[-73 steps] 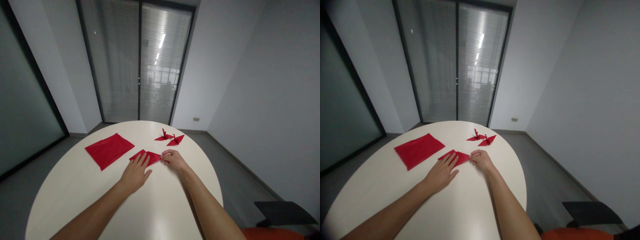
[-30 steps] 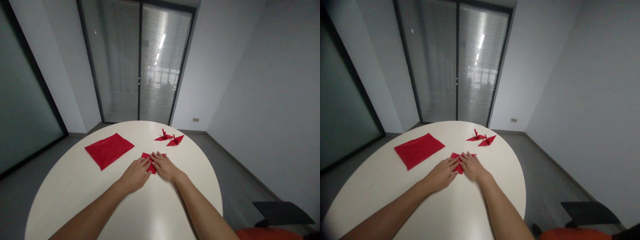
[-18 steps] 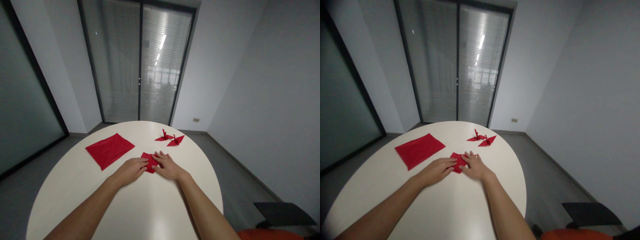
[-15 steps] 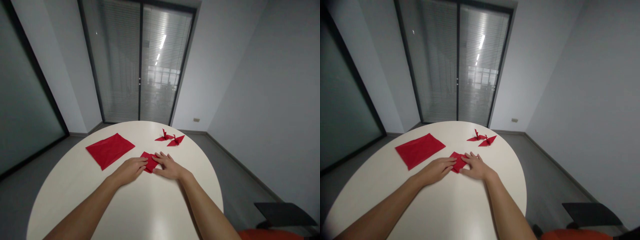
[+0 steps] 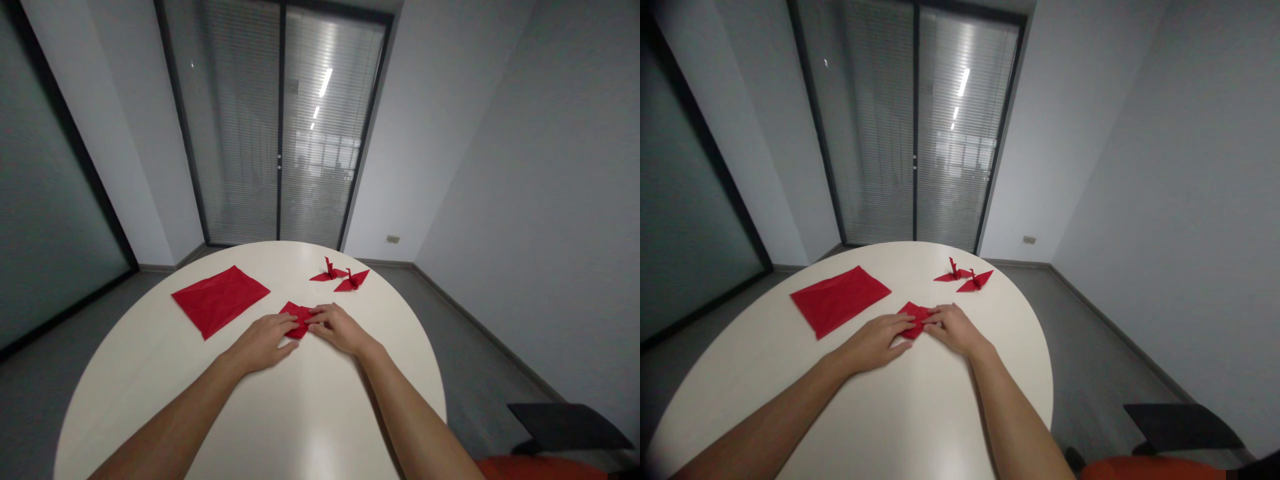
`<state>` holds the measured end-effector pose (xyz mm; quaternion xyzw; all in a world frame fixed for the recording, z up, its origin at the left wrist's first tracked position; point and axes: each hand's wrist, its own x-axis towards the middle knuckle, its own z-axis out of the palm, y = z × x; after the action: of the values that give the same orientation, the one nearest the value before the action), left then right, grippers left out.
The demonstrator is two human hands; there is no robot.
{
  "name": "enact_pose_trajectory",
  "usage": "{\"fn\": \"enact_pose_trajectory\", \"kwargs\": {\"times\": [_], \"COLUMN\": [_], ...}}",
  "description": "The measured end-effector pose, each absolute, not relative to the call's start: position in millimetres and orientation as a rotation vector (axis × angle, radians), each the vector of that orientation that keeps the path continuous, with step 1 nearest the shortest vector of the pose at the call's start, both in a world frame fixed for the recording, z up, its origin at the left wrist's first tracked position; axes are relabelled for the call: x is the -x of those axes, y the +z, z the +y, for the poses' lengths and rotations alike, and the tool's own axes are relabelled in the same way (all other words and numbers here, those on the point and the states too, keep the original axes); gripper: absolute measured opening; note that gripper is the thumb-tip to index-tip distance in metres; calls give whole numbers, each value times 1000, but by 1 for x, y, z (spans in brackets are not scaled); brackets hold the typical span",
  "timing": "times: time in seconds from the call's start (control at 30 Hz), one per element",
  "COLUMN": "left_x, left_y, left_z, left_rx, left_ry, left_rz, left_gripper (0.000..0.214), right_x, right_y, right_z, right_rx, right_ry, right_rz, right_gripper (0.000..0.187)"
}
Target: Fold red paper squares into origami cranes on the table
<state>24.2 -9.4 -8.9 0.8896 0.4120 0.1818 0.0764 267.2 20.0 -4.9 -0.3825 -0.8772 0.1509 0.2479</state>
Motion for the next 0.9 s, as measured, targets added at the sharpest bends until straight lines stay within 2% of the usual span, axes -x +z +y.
{"fn": "enact_pose_trajectory", "kwargs": {"times": [0.2, 0.37, 0.53, 0.67, 0.9], "left_x": [-27, -26, -27, -30, -29], "left_y": [-5, -4, -4, -2, 0], "left_z": [-7, -6, -6, -8, -5], "left_rx": [-2644, -2479, -2360, -2380, -2228], "left_ry": [599, 687, 791, 814, 962], "left_rz": [1272, 1315, 1308, 1334, 1501], "left_gripper": [31, 32, 34, 22, 17], "right_x": [-264, -263, -264, -265, -270], "right_y": [0, -2, -2, 5, 6], "right_z": [16, 17, 20, 18, 22], "right_rx": [997, 993, 1065, 1137, 1159], "right_ry": [453, 425, 370, 353, 462], "right_rz": [-2371, -2365, -2371, -2353, -2065], "right_gripper": [21, 32, 17, 18, 20]}}
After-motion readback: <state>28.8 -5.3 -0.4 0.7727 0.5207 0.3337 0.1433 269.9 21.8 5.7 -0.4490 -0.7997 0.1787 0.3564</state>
